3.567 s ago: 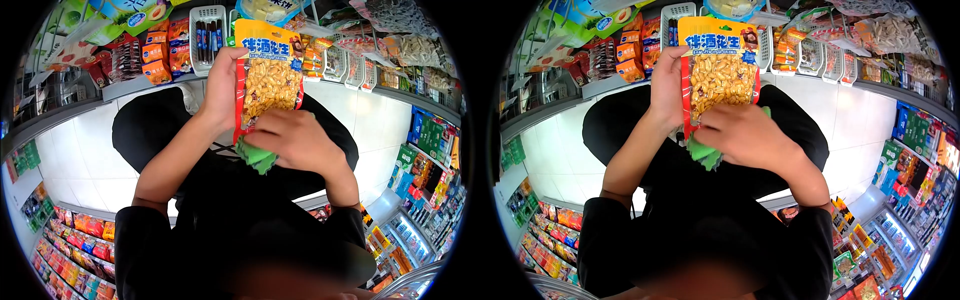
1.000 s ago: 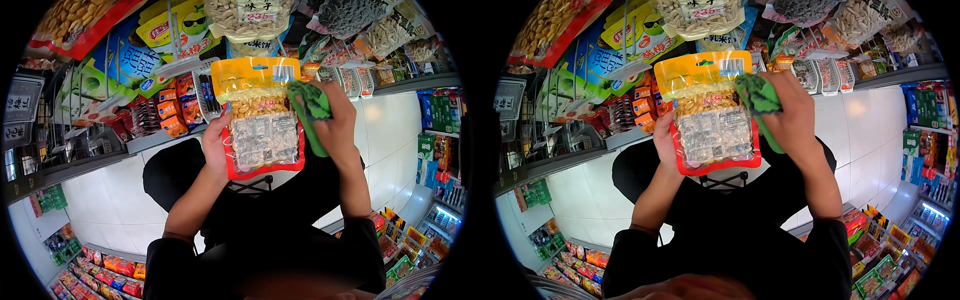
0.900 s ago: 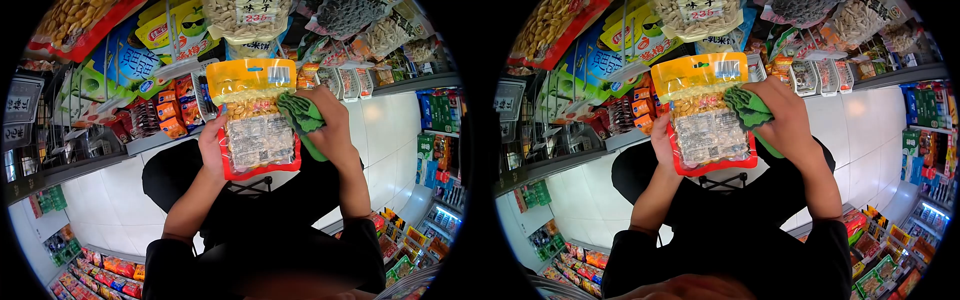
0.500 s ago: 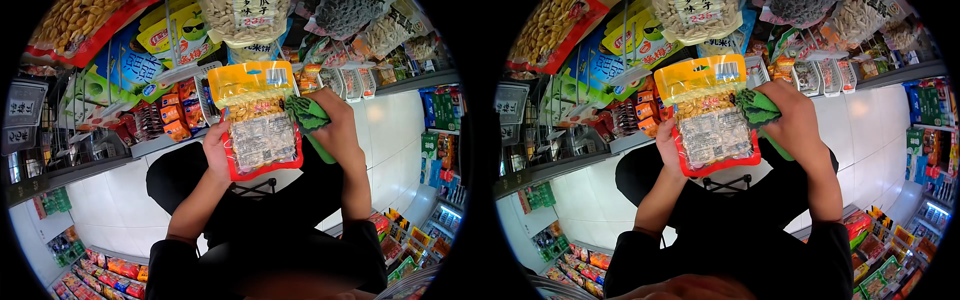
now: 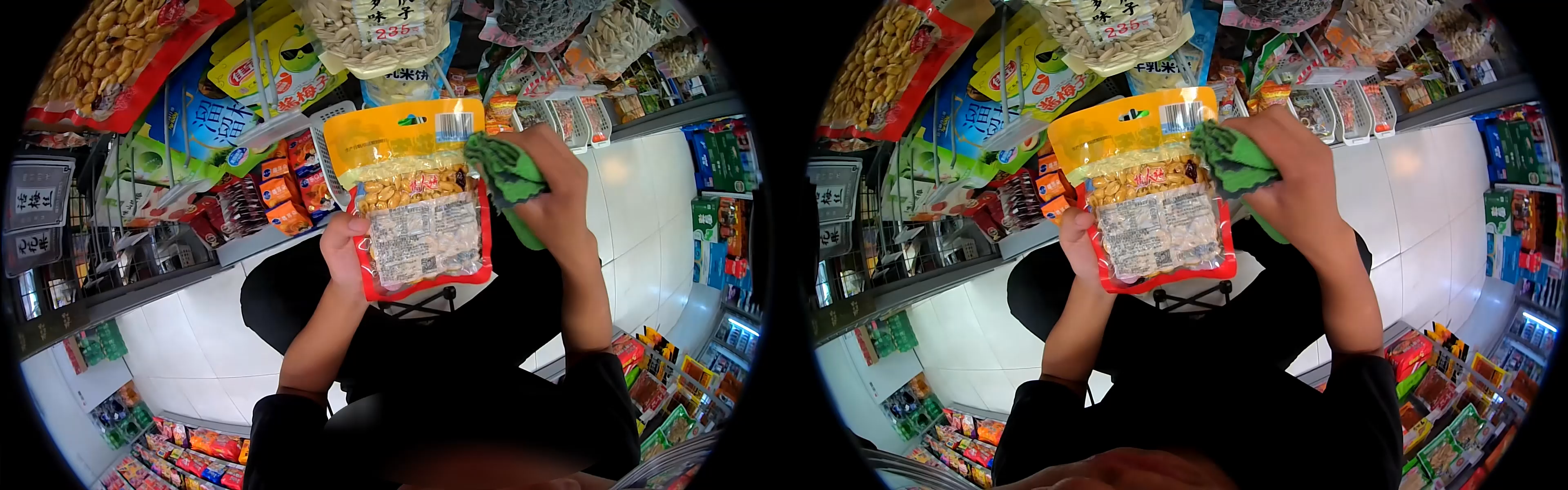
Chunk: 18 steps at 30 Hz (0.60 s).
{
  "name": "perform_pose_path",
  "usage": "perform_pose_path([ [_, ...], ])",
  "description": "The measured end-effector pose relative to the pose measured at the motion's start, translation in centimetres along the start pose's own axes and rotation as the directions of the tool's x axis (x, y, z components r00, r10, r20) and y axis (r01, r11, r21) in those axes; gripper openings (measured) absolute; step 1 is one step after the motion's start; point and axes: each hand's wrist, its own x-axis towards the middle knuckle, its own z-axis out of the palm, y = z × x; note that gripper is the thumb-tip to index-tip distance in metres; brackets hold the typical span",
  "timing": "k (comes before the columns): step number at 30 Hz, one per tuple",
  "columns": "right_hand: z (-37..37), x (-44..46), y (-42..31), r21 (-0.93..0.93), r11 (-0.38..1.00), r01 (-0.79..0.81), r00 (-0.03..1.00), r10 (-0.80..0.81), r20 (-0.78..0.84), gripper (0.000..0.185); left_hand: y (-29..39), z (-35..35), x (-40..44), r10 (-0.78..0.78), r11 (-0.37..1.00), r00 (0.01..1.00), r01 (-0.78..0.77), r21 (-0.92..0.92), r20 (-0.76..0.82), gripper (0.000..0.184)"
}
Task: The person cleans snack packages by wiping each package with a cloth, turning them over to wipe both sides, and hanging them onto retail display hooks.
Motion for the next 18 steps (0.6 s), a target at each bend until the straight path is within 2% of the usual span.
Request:
perform_pose_path([
  [2,-0.1,0.0,0.2,0.004,1.0,-0.003,0.995,0.002,0.096,0.04,0.1,0.1,0.0,0.018,0.995,1.0,-0.017,0.097,-0.012,0.083],
  [4,-0.2,-0.1,0.5,-0.051,0.999,-0.012,0.986,0.02,0.166,0.041,-0.1,0.5,0.2,-0.006,0.999,1.0,0.005,0.041,0.028,0.08],
  [7,0.0,-0.2,0.0,-0.099,0.994,-0.05,0.992,0.06,0.106,0.041,-0.1,0.6,0.4,-0.023,0.998,0.999,0.021,0.062,0.032,0.08],
  [10,0.0,-0.2,-0.2,-0.039,0.999,0.022,0.988,-0.016,0.155,0.04,-0.1,0.7,0.4,-0.023,0.991,1.0,0.021,0.129,0.014,0.079],
  [14,-0.2,-0.3,0.5,-0.138,0.987,-0.084,0.996,0.084,0.0,0.041,-0.2,0.6,0.3,-0.023,0.999,0.999,0.022,0.03,0.046,0.078],
  [17,-0.4,0.2,0.7,-0.049,0.998,-0.026,0.996,0.021,-0.092,0.041,-0.2,0.7,0.2,-0.032,0.999,0.998,0.031,0.012,0.058,0.077],
  [18,-0.4,0.1,0.9,-0.011,1.0,0.013,0.997,-0.013,-0.075,0.041,-0.1,0.7,0.2,-0.036,0.999,0.998,0.035,0.023,0.053,0.076],
])
